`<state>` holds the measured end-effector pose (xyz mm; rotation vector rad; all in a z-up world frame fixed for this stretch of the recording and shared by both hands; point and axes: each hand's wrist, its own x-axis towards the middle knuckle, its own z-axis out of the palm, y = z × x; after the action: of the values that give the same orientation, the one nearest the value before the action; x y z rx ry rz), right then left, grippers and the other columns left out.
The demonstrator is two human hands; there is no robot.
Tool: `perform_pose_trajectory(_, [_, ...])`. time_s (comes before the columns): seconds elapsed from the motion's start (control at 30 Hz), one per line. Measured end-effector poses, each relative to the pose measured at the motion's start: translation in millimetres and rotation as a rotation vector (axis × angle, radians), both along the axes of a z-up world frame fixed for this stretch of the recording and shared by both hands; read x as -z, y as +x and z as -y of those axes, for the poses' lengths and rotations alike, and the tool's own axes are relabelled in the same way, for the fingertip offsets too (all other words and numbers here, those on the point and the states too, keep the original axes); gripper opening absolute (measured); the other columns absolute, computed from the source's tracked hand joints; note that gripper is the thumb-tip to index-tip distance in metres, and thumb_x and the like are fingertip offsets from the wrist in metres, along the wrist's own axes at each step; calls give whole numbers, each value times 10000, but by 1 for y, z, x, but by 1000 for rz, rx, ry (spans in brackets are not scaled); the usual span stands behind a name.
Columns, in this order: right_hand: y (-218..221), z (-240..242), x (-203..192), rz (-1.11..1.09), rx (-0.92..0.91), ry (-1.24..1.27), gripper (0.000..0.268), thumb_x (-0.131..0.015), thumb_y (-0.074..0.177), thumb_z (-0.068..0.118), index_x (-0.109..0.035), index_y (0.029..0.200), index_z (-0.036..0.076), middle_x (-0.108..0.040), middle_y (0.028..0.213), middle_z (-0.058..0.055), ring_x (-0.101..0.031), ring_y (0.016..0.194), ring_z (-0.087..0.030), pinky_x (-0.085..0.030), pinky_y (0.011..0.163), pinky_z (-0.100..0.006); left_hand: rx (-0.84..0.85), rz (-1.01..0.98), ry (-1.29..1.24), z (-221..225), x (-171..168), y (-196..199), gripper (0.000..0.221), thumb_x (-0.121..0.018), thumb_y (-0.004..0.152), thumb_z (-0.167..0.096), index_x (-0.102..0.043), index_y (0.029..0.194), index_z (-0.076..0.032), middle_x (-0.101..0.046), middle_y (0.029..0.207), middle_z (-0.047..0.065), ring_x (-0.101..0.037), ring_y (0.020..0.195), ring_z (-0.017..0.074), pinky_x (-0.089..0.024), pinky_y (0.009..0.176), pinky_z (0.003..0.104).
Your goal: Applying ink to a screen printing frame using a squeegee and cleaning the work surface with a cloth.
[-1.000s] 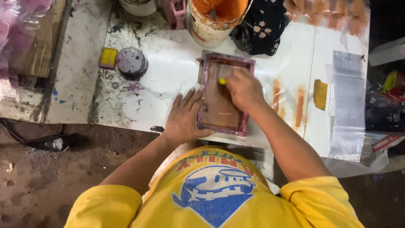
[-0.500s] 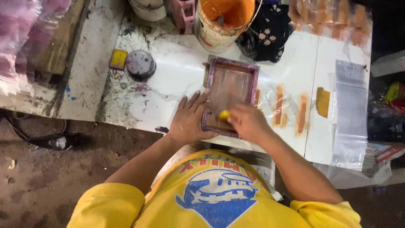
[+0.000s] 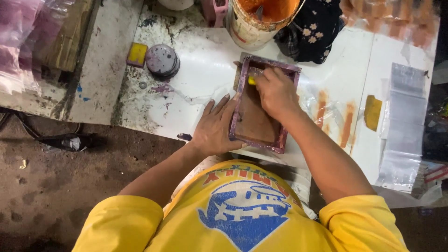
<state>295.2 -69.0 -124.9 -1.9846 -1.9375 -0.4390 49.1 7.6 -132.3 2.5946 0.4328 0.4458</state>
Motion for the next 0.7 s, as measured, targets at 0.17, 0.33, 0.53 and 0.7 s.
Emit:
perform_pose_trajectory(0.17, [-38, 34, 3, -82, -130, -84, 114, -566, 927, 204, -625, 884, 117, -476, 863, -37, -564, 829, -298, -525, 707, -387, 2, -17, -26, 0, -8, 1, 1308, -733, 668, -797, -244, 1601, -21, -544, 1510, 195, -492, 1432, 355, -310, 1189, 581])
perform_pose_trajectory(0.33, [-77, 66, -18, -141, -190, -108, 252, -457, 1022, 215, -630, 860, 130, -444, 792, -7, -558, 772, -262, -505, 628, -357, -4, 4, 15, -1, -5, 0, 1328, -776, 646, -737, -222, 1618, -23, -551, 1512, 177, -497, 1435, 331, -314, 1191, 549])
perform_pose_trajectory(0.53, [-71, 82, -35, -232, -267, -234, 219, -511, 1053, 230, -613, 891, 123, -452, 764, -13, -551, 760, -256, -526, 719, -368, 40, -120, -48, -5, -13, -1, 1310, -745, 665, -759, -212, 1615, -30, -507, 1545, 187, -429, 1482, 337, -248, 1225, 546])
perform_pose_trajectory(0.7, [-50, 84, -39, -354, -235, -581, 291, -478, 1062, 263, -703, 973, 101, -622, 810, -48, -669, 866, -260, -454, 1073, -440, 63, -170, -77, -7, -10, 0, 1357, -723, 654, -798, -152, 1634, -52, -443, 1597, 174, -379, 1511, 323, -226, 1236, 548])
